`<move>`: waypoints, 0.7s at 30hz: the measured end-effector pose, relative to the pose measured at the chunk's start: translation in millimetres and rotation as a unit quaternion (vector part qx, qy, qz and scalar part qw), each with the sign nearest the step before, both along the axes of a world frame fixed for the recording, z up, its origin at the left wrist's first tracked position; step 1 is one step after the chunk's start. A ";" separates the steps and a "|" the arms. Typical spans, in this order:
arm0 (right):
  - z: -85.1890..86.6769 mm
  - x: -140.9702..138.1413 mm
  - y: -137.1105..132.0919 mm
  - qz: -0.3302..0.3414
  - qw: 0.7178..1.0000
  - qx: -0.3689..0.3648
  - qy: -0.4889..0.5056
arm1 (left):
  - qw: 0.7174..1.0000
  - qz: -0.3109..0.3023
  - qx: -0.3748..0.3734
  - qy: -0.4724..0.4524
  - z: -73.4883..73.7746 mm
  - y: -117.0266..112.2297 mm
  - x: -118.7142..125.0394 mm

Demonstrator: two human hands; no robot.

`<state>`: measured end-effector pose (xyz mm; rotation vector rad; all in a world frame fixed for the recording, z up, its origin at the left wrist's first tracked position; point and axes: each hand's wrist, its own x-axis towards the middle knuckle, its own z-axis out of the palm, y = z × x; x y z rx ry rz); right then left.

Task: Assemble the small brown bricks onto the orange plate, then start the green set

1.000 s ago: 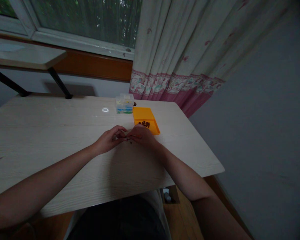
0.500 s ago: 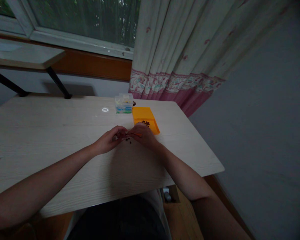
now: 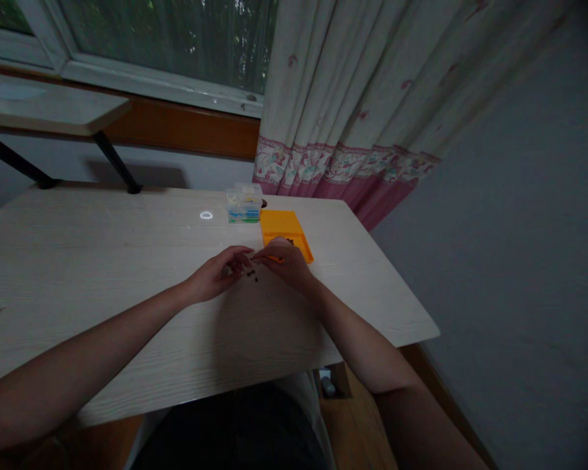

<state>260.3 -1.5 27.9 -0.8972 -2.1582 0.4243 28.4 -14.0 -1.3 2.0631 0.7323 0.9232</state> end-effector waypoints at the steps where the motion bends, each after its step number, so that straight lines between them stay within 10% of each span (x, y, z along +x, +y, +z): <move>1: 0.4 1.7 1.4 -0.007 1.000 0.001 0.010 | 1.000 0.011 0.004 0.004 -0.1 0.1 0.2; 9: -3.4 29.5 25.7 -0.110 0.991 0.028 0.066 | 0.992 0.118 0.048 0.025 -5.5 4.8 0.4; 21: -4.1 56.2 41.0 -0.228 0.968 -0.002 0.104 | 0.989 0.098 0.096 0.056 3.8 0.3 0.0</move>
